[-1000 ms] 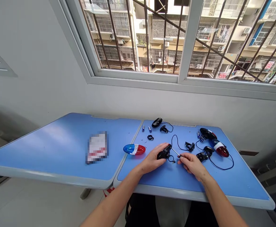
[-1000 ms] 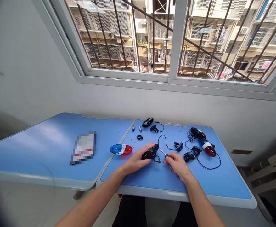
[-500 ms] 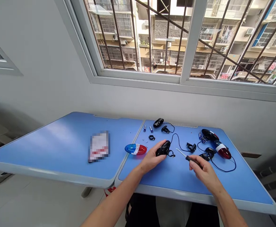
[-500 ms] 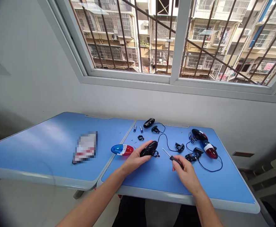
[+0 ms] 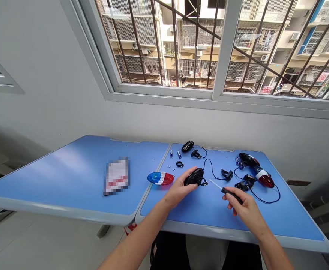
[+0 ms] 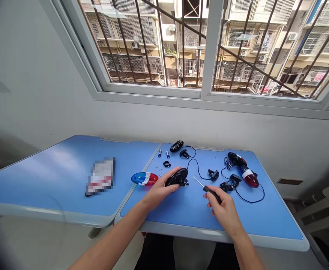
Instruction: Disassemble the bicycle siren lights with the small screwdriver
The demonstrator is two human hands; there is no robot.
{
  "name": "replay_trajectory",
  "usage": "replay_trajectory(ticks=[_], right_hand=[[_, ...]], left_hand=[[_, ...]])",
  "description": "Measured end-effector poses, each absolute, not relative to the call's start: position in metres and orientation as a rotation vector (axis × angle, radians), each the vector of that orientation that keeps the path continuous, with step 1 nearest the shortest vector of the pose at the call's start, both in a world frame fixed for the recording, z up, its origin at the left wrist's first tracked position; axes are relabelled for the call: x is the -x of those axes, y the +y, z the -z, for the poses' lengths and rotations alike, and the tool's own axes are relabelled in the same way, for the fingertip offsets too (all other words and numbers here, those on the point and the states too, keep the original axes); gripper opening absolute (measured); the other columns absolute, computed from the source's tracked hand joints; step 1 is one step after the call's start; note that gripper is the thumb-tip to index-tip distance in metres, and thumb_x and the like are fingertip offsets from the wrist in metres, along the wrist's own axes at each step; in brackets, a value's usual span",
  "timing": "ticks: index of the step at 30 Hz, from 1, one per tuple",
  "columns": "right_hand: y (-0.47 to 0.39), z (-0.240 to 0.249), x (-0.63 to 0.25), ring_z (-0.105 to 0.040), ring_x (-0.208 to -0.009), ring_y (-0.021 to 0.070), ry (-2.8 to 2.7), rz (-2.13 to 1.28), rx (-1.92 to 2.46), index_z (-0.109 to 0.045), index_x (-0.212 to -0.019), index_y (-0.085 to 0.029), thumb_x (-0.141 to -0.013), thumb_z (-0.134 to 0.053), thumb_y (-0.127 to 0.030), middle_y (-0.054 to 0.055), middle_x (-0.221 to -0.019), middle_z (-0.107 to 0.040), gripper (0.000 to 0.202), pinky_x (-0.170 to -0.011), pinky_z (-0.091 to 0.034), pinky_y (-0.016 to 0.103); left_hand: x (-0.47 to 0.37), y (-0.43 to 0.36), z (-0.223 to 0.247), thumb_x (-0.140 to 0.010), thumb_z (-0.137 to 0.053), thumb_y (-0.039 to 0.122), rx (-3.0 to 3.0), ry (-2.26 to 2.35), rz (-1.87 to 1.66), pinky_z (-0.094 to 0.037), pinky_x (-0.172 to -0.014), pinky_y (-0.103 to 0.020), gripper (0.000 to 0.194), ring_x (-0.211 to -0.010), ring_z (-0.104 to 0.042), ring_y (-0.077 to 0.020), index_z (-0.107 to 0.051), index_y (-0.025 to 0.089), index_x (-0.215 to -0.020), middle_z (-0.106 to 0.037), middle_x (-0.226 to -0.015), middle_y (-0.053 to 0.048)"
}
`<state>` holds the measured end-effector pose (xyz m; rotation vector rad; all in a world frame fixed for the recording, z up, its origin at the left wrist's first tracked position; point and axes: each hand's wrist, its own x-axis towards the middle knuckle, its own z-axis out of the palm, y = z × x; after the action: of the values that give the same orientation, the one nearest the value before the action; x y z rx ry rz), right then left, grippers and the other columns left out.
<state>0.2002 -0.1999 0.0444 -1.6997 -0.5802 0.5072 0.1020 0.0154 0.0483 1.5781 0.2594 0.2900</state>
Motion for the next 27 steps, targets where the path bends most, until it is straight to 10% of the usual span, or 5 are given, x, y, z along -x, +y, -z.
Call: replay_trajectory(ticks=[27], right_hand=[[-0.190, -0.041, -0.188, -0.046, -0.045, 0.0083, -0.628, -0.612, 1.673, -0.063, -0.105, -0.017, -0.078, -0.058, -0.052, 0.003, -0.077, -0.065, 0.044, -0.034, -0.038, 0.020]], left_hand=[[-0.102, 0.016, -0.039, -0.077, -0.053, 0.015, -1.972, 0.056, -0.470, -0.024, -0.114, -0.041, 0.060, -0.136, -0.030, -0.0258, -0.043, 0.021, -0.136, -0.040, -0.144, -0.006]])
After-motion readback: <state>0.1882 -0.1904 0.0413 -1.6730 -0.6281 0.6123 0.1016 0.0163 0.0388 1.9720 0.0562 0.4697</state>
